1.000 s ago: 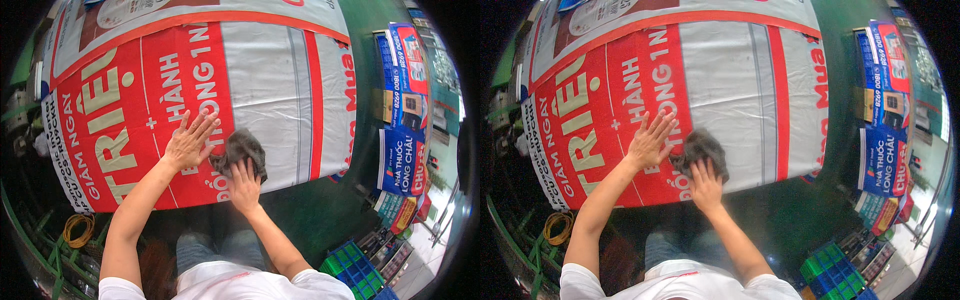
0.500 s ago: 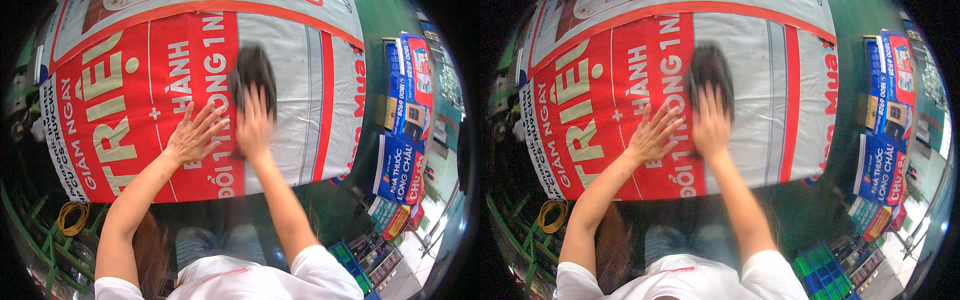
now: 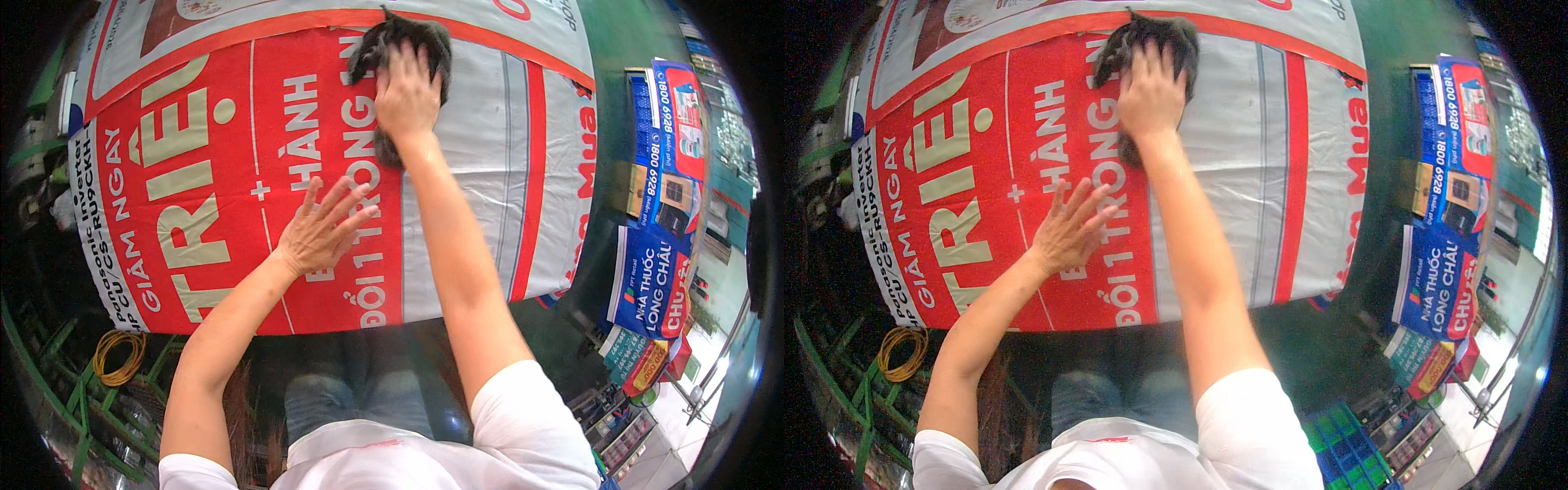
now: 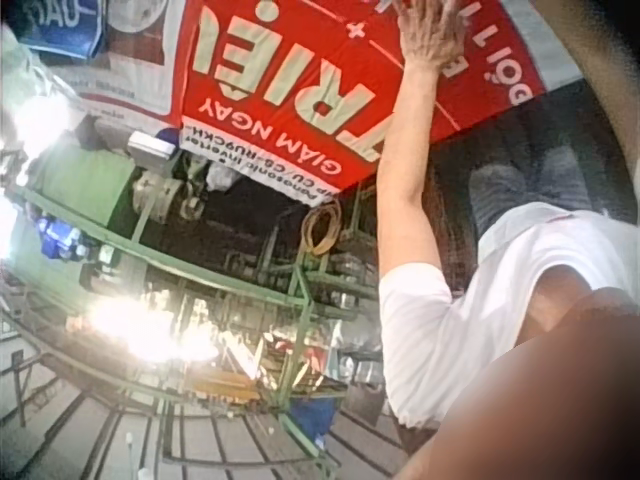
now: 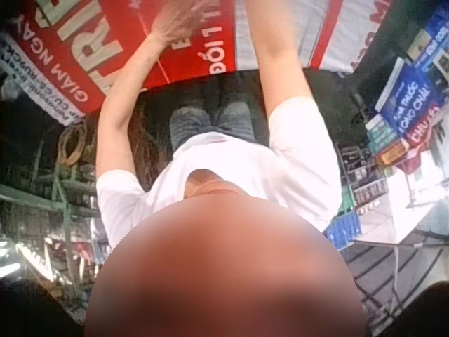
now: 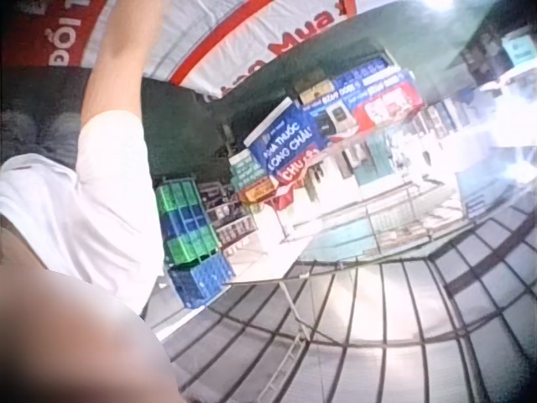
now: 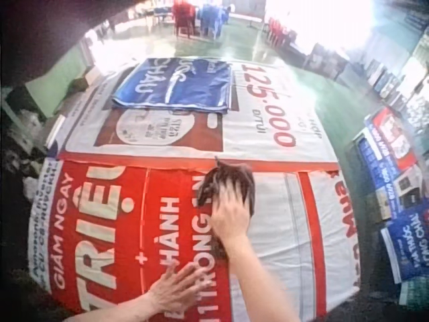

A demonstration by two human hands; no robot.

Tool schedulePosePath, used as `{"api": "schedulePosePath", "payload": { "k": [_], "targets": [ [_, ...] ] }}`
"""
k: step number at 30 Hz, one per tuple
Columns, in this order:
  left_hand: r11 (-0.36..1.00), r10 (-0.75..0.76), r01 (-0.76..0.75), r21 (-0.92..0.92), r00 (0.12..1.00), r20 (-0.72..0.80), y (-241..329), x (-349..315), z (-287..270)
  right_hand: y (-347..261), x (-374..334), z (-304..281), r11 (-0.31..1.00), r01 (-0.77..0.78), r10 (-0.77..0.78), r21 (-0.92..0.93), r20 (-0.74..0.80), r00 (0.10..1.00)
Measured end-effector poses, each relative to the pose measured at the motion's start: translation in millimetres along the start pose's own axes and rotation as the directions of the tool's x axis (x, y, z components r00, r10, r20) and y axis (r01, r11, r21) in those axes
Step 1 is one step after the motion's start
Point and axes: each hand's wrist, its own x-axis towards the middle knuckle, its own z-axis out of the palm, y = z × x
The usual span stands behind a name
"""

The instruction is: The person wipes large printed banners laid on the floor using a cloth. They move across different sections of the banners, rubbing the surface repeatedly to clean or smooth them. The banners feature promotional text and graphics.

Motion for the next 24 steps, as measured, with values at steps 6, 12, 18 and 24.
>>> {"api": "schedulePosePath", "payload": {
  "k": [6, 12, 18, 24],
  "targets": [
    [0.998, -0.043, 0.043, -0.034, 0.999, -0.009, 1, 1, -5, 39, -188, -106, 0.99, 0.005, -0.054, 0.14, 0.347, 0.936],
    [0.999, -0.053, 0.053, -0.014, 0.999, -0.008, 4, 9, -9, 215, -242, -180, 0.625, -0.692, 0.715, -0.361, -0.093, 0.693],
    [0.998, -0.058, 0.058, -0.01, 0.998, -0.006, 7, 12, -8, 17, -256, -138, 0.79, -0.509, 0.551, -0.342, 0.033, 0.834],
    [0.994, -0.046, 0.039, 0.102, 0.997, 0.065, 7, 13, -12, -93, -309, -128, 0.921, -0.198, 0.069, 0.334, 0.362, 0.93]
  ]
}}
